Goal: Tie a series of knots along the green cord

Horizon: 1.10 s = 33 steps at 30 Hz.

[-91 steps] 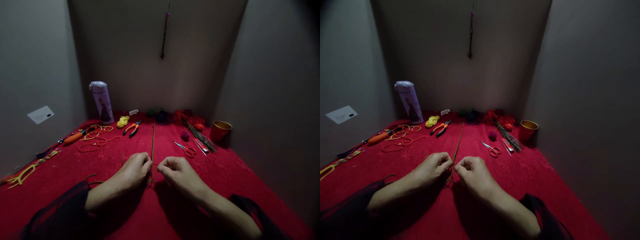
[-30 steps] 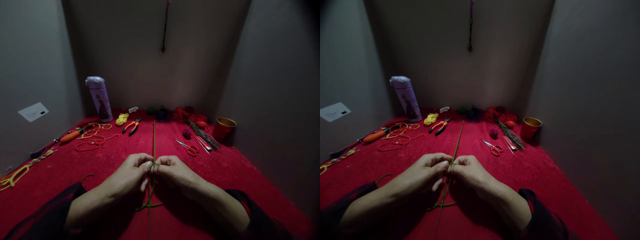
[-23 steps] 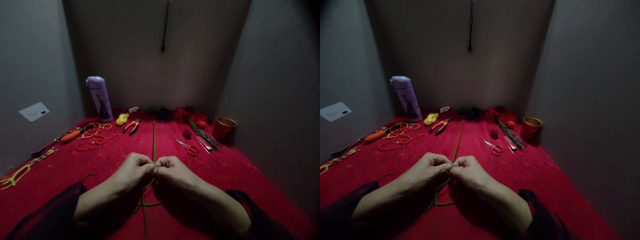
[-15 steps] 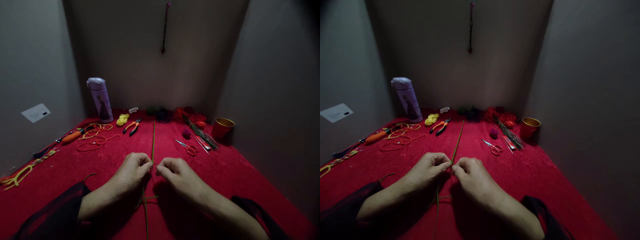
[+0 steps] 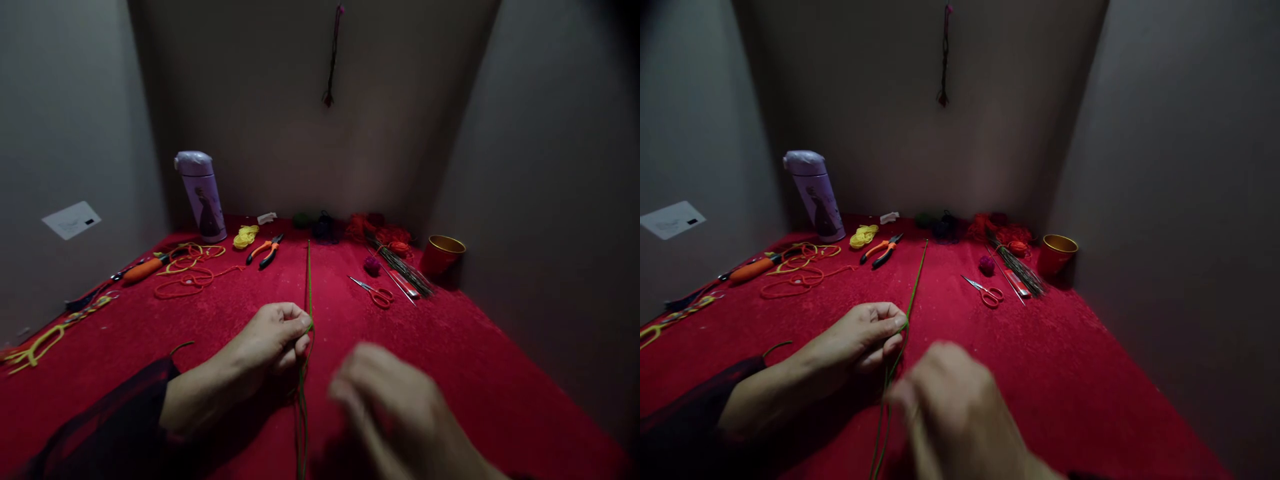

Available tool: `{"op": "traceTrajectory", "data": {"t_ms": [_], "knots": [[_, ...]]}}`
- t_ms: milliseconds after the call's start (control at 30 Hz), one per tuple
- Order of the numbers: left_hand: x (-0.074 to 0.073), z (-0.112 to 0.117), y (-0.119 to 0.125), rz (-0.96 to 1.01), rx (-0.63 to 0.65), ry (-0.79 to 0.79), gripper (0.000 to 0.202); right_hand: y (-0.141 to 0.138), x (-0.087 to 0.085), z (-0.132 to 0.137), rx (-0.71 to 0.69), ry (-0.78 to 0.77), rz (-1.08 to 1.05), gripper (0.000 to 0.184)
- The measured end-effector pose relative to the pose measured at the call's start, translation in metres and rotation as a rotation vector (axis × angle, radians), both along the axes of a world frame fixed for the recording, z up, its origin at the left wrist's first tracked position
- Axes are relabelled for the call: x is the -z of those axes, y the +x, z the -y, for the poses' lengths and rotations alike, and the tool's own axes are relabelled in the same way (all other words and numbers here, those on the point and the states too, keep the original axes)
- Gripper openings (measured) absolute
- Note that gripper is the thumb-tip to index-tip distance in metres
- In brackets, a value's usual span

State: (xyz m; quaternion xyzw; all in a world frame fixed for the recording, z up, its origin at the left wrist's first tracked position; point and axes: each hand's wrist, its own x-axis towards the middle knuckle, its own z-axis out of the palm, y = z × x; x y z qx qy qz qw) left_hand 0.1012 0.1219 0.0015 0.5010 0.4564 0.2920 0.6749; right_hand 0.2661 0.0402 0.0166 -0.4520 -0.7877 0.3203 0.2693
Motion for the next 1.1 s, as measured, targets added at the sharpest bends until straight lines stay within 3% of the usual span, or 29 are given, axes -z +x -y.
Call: {"op": "traceTrajectory", "data": {"t_ms": [33,67,100,200,333,533,667,867,1100], "knots": [[0.000,0.000,0.000,-0.011,-0.006,0.016,0.028,-0.001,0.000,-0.018,0.191,0.007,-0.137,0.024],[0.001,-0.001,0.000,-0.022,-0.013,0.033,0.027,-0.003,0.001,-0.034,0.298,-0.030,-0.272,0.021],[0.002,-0.002,0.000,-0.032,-0.018,0.048,0.027,-0.006,0.002,-0.048,0.294,-0.154,-0.401,0.020],[0.009,-0.006,0.001,-0.013,-0.022,0.109,0.028,-0.019,0.010,-0.074,0.050,-0.585,-0.695,0.027],[0.016,-0.007,0.001,-0.007,-0.057,0.212,0.022,-0.028,0.022,-0.082,0.017,-0.779,-0.762,0.031],[0.020,-0.006,-0.001,-0.096,-0.063,0.212,0.017,-0.017,0.032,-0.085,0.007,-0.836,-0.682,0.028],[0.020,-0.009,-0.004,-0.225,-0.044,0.295,0.017,-0.014,0.030,-0.084,0.047,-0.767,-0.595,0.021],[0.010,-0.006,-0.009,-0.505,0.016,0.545,0.018,-0.015,0.029,-0.085,0.189,-0.561,-0.322,0.026],[-0.005,0.008,-0.011,-0.782,0.082,0.688,0.020,-0.013,0.034,-0.084,0.183,-0.537,-0.277,0.030]]}}
